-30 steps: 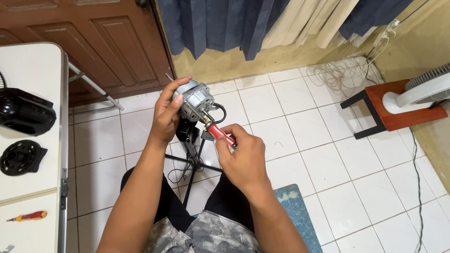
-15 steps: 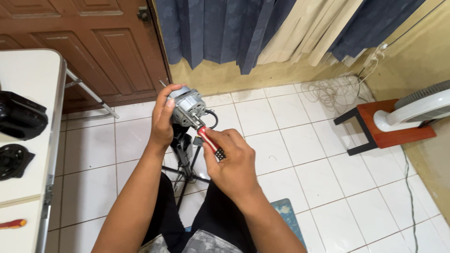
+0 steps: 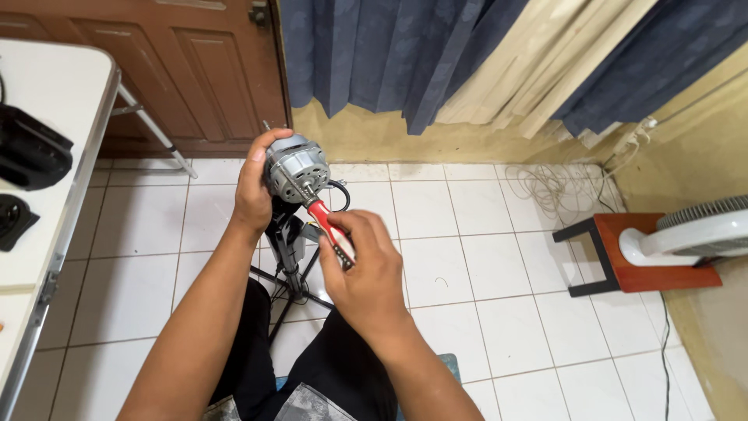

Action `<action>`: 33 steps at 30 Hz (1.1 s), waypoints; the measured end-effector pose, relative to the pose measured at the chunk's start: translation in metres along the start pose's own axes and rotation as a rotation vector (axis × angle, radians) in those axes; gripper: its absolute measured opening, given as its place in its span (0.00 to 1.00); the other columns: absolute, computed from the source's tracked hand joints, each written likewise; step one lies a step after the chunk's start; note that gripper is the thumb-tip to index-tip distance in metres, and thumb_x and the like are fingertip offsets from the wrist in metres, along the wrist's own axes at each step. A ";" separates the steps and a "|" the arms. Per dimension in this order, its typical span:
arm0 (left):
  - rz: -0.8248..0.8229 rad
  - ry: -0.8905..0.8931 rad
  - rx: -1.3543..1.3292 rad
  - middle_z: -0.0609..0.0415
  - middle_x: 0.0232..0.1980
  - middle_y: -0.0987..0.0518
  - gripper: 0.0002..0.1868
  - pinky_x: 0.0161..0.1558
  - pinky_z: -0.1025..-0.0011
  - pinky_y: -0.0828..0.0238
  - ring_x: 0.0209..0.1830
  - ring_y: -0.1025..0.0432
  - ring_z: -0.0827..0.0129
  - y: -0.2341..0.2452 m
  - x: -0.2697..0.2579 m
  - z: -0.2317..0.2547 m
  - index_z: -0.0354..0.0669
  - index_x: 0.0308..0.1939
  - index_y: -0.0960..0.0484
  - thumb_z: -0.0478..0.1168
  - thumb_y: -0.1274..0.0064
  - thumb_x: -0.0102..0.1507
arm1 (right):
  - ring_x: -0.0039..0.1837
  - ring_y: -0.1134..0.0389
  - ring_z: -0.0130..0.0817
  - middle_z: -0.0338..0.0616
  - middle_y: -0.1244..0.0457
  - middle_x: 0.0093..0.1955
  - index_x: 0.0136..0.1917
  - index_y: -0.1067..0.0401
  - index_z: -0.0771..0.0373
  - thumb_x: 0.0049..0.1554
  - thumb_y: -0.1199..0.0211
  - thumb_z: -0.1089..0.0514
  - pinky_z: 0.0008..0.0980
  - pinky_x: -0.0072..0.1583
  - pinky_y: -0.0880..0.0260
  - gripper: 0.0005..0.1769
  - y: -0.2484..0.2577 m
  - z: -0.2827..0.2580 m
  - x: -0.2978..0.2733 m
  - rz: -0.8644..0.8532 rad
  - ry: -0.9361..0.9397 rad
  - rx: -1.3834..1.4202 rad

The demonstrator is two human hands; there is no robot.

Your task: The person uses a screwdriver to tighten screws on a disassembled fan motor. They hold the motor with one hand and turn the screwdriver with the other, working on the internal components.

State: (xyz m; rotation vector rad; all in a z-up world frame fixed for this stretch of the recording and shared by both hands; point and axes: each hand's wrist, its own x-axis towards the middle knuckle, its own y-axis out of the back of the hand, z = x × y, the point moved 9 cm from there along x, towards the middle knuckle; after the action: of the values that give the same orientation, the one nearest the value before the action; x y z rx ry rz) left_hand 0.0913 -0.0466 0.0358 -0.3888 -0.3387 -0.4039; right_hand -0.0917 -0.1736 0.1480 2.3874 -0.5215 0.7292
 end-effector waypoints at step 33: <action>0.103 -0.103 0.308 0.46 0.55 0.20 0.26 0.62 0.68 0.33 0.57 0.27 0.63 0.011 -0.003 0.002 0.35 0.60 0.27 0.50 0.75 0.74 | 0.47 0.26 0.48 0.55 0.30 0.46 0.53 0.26 0.67 0.57 0.31 0.57 0.38 0.49 0.27 0.14 -0.010 -0.007 -0.006 0.107 -0.283 -0.146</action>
State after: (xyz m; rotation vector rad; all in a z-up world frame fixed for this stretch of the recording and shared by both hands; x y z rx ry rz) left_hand 0.0931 -0.0360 0.0329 -0.1248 -0.4719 -0.2258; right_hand -0.0934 -0.1605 0.1446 2.3503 -0.7966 0.3823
